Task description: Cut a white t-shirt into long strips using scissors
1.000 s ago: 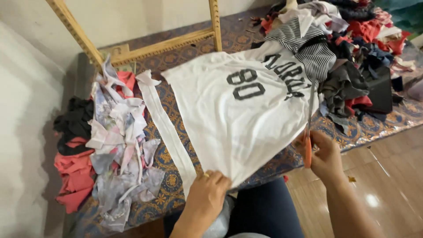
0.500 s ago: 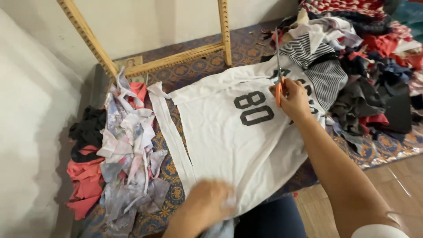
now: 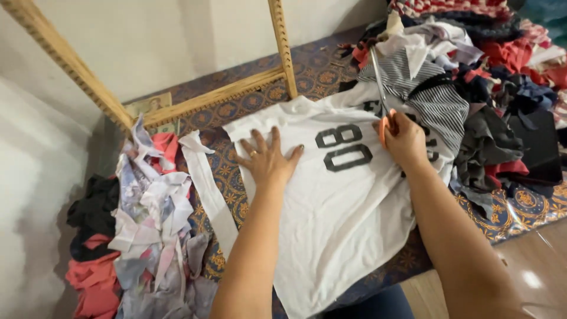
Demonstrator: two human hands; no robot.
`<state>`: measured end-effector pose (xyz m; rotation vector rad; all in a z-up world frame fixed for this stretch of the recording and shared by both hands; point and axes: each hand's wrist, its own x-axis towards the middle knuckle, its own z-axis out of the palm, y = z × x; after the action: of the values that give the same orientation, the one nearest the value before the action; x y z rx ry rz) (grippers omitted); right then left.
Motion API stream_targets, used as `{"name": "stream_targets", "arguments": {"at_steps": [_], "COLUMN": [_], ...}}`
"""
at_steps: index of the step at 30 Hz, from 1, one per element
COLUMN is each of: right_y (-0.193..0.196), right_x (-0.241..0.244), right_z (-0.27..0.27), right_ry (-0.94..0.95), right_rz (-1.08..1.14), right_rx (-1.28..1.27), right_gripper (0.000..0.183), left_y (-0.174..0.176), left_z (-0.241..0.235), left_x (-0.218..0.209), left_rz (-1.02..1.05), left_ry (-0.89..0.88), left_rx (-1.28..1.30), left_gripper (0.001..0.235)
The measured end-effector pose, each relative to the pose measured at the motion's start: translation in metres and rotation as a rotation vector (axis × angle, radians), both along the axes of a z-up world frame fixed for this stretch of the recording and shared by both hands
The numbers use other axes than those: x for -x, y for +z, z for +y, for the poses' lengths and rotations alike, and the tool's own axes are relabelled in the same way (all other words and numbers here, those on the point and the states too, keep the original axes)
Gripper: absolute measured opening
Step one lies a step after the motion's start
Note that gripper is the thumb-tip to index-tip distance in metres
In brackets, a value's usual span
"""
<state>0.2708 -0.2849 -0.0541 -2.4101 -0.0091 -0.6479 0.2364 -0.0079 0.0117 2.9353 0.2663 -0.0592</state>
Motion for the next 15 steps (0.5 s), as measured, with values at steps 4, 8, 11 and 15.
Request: {"name": "stream_targets", "arguments": {"at_steps": [4, 8, 11, 15], "right_y": [-0.001, -0.01, -0.019, -0.019], "right_x": [-0.012, -0.026, -0.034, -0.036], "right_z": [-0.002, -0.006, -0.006, -0.001], "right_ry": [0.03, 0.022, -0.026, -0.039], "right_rz": [0.006, -0.068, -0.108, -0.256], "right_rx": [0.016, 0.04, 0.147, 0.401], "right_gripper": [0.027, 0.023, 0.025, 0.031], "left_y": [-0.005, -0.011, -0.03, -0.046], "left_z": [0.006, 0.006, 0.011, 0.027], "left_x": [-0.02, -0.032, -0.038, -0.032], "left_rz": [-0.003, -0.024, -0.182, -0.539], "left_ry": [-0.02, -0.009, 0.024, -0.073], "left_rx": [-0.017, -0.04, -0.004, 0.279], "left_gripper": [0.077, 0.077, 0.071, 0.046]}}
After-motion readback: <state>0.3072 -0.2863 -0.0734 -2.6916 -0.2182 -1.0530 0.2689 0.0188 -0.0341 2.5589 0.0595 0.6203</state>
